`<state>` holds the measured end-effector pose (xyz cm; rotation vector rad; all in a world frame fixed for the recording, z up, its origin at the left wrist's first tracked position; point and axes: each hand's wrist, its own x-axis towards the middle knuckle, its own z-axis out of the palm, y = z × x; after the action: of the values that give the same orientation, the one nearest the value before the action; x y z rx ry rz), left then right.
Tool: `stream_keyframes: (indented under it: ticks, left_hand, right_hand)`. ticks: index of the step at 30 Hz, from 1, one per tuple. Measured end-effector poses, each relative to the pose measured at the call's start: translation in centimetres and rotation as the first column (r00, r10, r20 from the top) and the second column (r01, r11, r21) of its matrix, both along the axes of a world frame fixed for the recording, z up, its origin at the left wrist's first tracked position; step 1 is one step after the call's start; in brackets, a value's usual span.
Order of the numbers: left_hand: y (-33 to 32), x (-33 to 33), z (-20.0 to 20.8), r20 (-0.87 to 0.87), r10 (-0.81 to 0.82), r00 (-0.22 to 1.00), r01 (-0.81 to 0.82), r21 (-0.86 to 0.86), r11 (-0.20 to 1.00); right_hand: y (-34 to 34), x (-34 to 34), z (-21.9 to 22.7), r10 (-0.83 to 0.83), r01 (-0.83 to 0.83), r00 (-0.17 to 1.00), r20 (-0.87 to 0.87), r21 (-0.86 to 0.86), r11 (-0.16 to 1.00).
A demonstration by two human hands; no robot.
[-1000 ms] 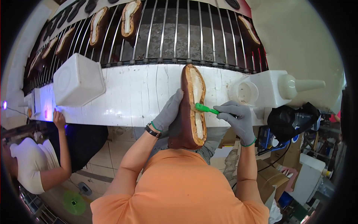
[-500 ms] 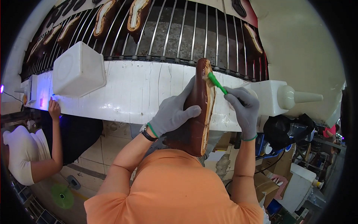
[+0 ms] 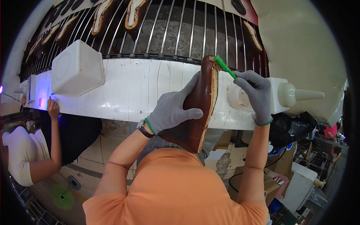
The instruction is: Applying glue or adhesive to the edges of leather boot uppers using a small brush.
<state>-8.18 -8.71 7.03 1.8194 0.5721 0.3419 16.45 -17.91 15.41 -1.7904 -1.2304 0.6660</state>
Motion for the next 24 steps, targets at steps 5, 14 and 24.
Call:
stream_keyframes:
  ticks: [5, 14, 24]
  left_hand:
    - [-0.1, -0.1, -0.6, 0.011, 0.003, 1.000, -0.002, -0.105, 0.995]
    - [-0.4, 0.3, -1.0, 0.062, 0.014, 0.998, -0.001, -0.204, 0.979]
    - [-0.6, 0.4, -3.0, 0.196, 0.049, 0.979, 0.019, -0.332, 0.943]
  right_hand:
    - [-0.8, 0.9, 1.0, 0.298, -0.289, 0.952, 0.071, -0.112, 0.951]
    - [0.7, 0.5, 0.2, 0.126, -0.124, 0.990, 0.065, -0.039, 0.992]
    - [-1.2, -0.3, 1.3, 0.362, -0.358, 0.932, 0.015, -0.120, 0.926]
